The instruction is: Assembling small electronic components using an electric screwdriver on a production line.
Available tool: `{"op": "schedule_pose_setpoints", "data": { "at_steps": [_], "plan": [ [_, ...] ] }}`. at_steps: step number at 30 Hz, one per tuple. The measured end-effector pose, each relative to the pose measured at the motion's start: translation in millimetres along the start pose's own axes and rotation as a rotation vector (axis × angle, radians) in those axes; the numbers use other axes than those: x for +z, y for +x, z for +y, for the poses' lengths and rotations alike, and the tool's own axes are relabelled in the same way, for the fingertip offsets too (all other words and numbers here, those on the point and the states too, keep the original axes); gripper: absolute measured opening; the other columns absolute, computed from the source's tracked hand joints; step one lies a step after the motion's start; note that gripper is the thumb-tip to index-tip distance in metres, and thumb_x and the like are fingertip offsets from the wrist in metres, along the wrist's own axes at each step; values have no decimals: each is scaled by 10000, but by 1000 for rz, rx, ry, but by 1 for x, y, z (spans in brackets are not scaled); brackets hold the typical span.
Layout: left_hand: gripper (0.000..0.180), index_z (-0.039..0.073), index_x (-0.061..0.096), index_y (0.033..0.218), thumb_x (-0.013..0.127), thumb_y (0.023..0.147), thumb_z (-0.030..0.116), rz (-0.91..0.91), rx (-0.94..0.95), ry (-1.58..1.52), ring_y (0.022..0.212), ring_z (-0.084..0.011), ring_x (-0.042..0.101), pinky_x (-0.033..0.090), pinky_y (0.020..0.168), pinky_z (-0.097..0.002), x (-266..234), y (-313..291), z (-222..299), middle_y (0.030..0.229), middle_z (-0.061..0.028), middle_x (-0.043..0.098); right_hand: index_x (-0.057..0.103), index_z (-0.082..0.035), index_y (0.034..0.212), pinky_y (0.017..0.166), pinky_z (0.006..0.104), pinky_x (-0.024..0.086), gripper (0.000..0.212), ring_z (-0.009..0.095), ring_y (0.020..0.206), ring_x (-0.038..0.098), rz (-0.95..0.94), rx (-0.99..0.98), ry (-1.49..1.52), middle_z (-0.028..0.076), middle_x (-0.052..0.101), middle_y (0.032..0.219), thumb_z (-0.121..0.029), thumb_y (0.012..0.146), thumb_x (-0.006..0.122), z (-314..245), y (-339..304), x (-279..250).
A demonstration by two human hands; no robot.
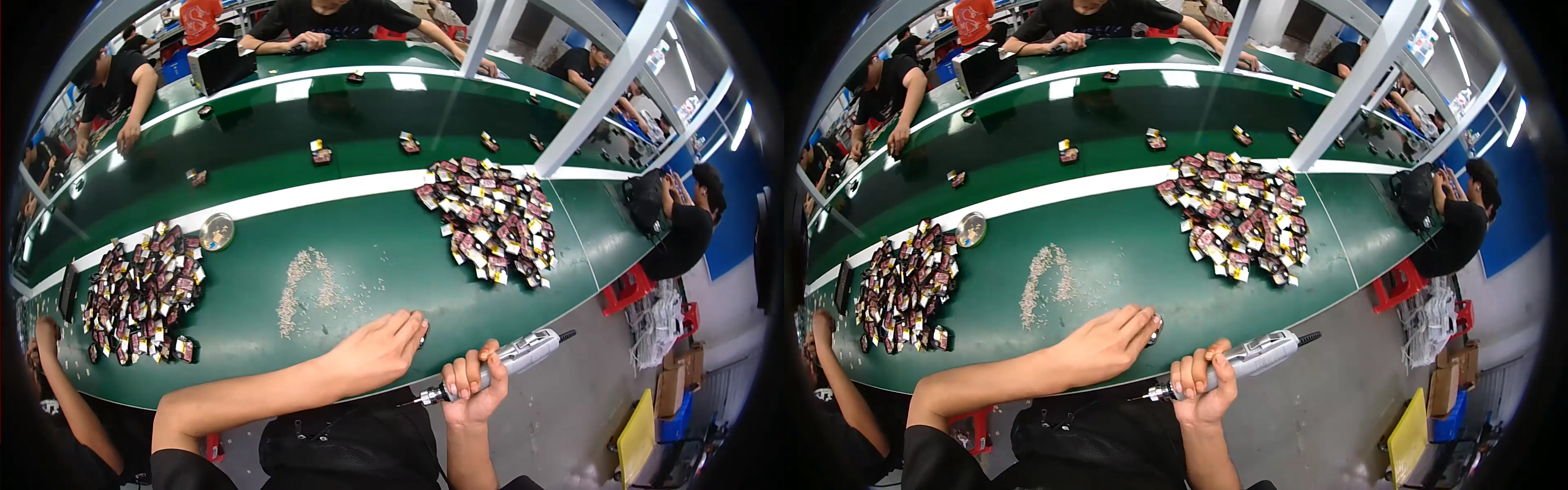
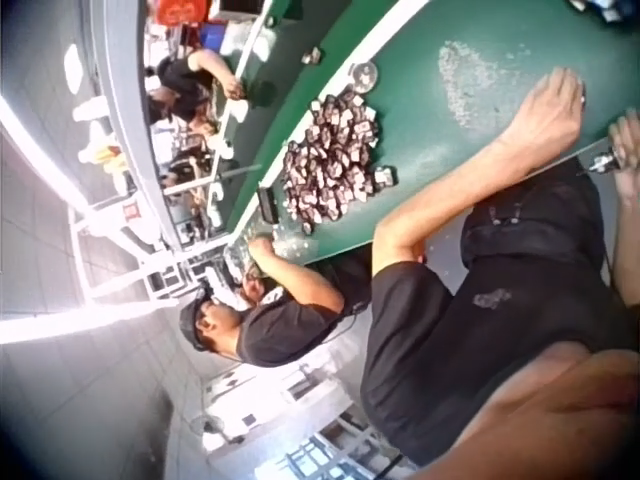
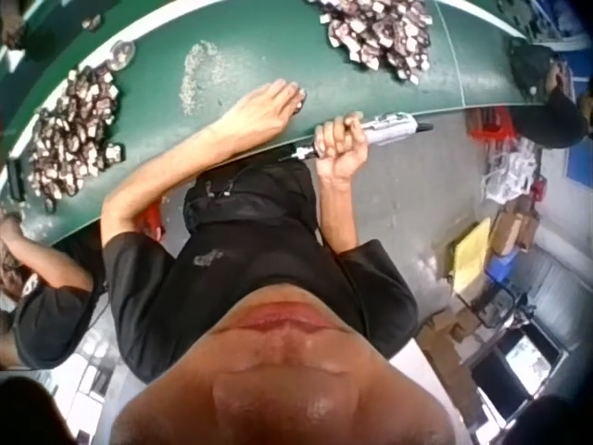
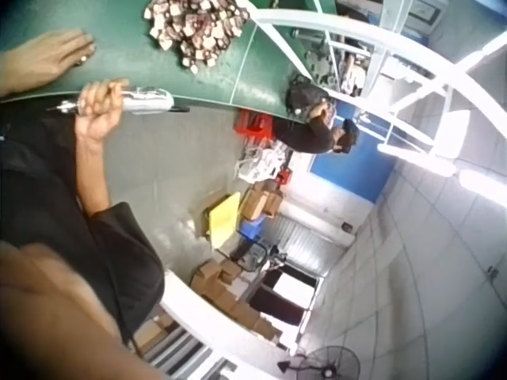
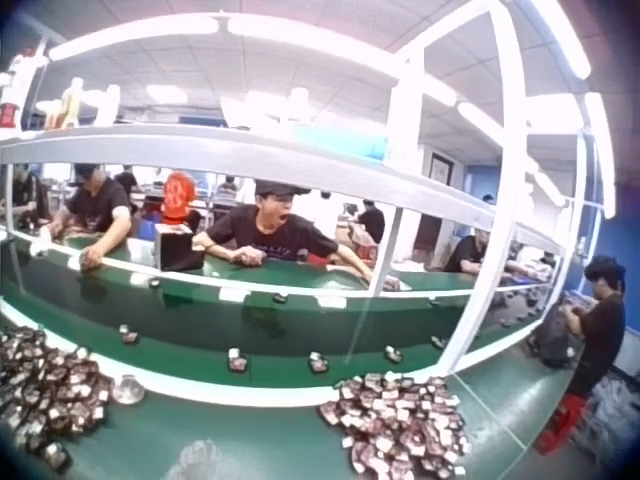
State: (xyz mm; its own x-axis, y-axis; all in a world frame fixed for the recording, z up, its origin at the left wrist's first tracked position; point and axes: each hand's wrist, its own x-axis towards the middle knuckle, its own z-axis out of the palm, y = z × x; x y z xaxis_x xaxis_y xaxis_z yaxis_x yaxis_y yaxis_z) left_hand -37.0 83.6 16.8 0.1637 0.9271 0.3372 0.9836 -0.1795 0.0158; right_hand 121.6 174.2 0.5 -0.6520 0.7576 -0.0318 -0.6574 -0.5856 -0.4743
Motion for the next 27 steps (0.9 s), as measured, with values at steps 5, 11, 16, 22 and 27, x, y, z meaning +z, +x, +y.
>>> {"op": "schedule_pose_setpoints", "data": {
  "at_steps": [5,11,16,22,27],
  "plan": [
    [360,-80,582,1061,621,740,78,0,-142,-311,963,-270,538,529,747,-329,2,13,9,1080,-138,565,450,-85,855,407,252,351,133,81,360,315,-7,19,-5,-27,330,476,-195,926,474,-3,-8,-8],
    [305,-57,616,980,622,705,73,-94,-104,-117,936,-224,551,552,636,-303,9,25,11,1036,-122,593,456,-83,861,417,259,363,124,85,366,317,23,75,16,-22,330,476,-188,925,459,5,-8,-6],
    [300,-115,628,924,616,674,50,97,24,-46,804,-246,600,546,616,-288,10,16,20,988,-238,624,457,-83,861,422,284,367,106,122,387,345,130,105,-41,5,348,492,-178,910,455,16,-14,2],
    [312,-112,634,928,601,684,78,48,28,16,851,-259,607,534,732,-298,0,10,31,1004,-238,631,456,-92,883,443,299,370,63,145,412,381,162,128,-66,30,379,519,-154,891,459,20,-21,-4],
    [365,-121,630,963,584,675,100,-12,16,-10,896,-264,597,526,750,-285,-2,9,32,1030,-240,624,437,-90,846,380,254,333,143,107,358,320,233,131,-111,0,348,476,-216,895,483,14,-20,4]
  ]
}}
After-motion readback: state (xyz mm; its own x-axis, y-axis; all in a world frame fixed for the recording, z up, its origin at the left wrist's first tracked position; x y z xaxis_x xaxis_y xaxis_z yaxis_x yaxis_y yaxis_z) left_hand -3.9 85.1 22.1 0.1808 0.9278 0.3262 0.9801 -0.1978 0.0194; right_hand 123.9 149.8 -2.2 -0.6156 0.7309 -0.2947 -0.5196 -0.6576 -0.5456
